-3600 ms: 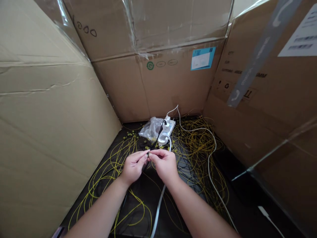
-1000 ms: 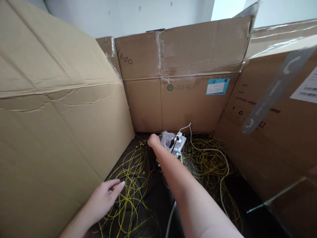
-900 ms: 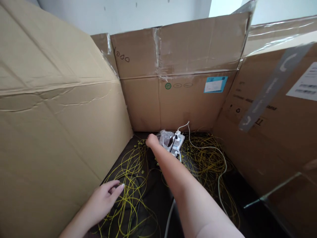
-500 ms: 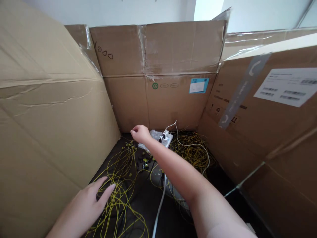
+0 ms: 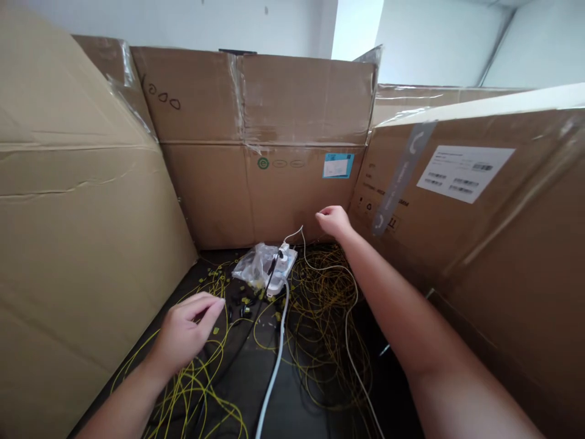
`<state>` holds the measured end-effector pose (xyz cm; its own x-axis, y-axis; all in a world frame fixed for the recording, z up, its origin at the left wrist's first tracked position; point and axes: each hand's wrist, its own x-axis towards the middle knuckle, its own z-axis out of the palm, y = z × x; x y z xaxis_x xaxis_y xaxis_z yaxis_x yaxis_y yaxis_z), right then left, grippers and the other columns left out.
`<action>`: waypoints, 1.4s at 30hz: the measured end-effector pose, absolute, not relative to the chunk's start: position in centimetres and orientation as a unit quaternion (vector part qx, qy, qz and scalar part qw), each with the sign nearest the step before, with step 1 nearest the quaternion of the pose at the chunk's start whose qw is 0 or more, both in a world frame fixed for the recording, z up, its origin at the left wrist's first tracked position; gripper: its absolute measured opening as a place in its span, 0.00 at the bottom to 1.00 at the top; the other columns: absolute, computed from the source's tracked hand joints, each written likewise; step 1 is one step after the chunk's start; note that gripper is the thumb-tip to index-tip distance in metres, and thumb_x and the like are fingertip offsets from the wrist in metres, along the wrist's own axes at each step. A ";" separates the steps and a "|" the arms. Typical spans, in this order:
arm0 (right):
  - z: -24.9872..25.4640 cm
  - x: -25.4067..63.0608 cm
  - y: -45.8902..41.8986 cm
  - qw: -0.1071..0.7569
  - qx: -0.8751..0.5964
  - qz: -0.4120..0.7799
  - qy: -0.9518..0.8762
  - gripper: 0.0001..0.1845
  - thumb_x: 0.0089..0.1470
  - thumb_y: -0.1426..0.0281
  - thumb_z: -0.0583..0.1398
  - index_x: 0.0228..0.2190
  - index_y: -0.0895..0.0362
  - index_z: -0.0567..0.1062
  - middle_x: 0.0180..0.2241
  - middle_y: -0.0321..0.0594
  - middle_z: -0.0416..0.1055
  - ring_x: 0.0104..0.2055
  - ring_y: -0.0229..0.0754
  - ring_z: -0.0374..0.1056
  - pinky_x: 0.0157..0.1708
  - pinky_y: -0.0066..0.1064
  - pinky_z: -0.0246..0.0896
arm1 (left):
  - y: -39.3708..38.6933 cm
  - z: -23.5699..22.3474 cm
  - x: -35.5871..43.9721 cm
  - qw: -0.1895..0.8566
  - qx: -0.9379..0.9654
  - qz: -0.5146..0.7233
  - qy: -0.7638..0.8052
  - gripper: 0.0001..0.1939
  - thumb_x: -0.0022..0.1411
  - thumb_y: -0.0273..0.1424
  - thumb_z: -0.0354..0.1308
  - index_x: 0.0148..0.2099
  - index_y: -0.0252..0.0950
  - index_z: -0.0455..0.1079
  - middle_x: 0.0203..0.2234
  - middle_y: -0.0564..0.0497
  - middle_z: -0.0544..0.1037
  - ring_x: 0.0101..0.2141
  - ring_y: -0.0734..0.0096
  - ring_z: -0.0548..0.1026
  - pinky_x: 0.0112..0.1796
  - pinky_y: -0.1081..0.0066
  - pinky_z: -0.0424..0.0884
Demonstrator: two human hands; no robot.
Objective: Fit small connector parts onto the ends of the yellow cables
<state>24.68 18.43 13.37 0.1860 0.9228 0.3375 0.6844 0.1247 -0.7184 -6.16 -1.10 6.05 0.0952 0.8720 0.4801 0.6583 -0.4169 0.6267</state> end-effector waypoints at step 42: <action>11.0 31.0 16.2 0.577 -0.663 0.042 -0.476 0.11 0.44 0.64 0.57 0.25 0.60 0.73 0.15 0.35 0.64 0.16 0.35 0.60 0.16 0.26 0.55 | -6.4 4.9 -8.1 0.135 0.691 0.459 0.541 0.07 0.56 0.28 0.53 0.26 0.36 0.68 0.25 0.50 0.72 0.28 0.70 0.69 0.32 0.74 0.65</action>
<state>31.00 16.16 11.04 0.5439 0.6786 0.4935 0.5825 0.1180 -0.8042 -8.13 -6.37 4.90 -0.0077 0.8722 0.4891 0.6244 -0.3778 0.6836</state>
